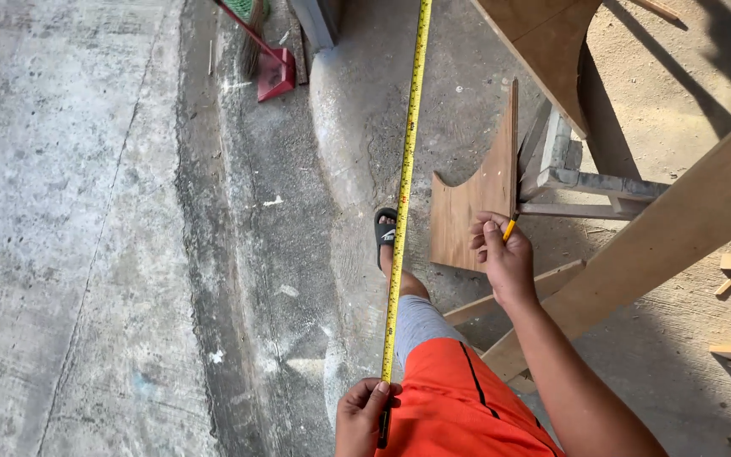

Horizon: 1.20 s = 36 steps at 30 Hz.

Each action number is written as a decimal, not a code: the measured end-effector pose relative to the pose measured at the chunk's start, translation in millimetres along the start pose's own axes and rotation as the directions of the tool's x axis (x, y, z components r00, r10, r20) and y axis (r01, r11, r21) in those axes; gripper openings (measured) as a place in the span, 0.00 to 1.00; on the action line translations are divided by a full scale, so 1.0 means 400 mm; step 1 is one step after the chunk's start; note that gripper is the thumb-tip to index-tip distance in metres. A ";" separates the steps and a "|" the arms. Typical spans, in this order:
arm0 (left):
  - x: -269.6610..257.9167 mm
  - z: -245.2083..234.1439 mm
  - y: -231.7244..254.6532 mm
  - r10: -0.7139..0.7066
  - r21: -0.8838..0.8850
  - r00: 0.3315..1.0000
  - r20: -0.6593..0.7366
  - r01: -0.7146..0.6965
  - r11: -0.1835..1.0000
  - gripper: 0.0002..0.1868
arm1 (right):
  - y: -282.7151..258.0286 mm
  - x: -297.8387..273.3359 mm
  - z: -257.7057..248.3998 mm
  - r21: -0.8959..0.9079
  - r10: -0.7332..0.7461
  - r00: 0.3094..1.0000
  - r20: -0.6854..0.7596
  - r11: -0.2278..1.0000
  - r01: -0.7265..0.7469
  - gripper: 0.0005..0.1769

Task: The person is using a tape measure to determine lengths on several pieces of wood and marking them with a pencil for future cuts.

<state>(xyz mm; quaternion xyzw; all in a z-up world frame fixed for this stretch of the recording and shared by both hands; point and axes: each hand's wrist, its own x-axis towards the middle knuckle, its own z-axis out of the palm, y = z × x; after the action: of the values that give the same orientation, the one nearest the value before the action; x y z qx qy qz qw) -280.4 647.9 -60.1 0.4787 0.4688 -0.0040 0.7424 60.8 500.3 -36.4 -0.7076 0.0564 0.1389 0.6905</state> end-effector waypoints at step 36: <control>1.636 0.890 1.877 -0.386 0.708 0.656 0.648 -0.333 0.623 0.15 | -0.612 1.299 0.583 0.267 0.383 0.578 -0.720 0.922 -0.279 0.23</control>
<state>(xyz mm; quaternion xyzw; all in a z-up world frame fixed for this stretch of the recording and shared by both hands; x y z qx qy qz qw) 674.3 1090.0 49.0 0.6956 0.0737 -0.4171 0.5803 595.9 799.8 54.6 -0.6318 0.4805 -0.0482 0.6063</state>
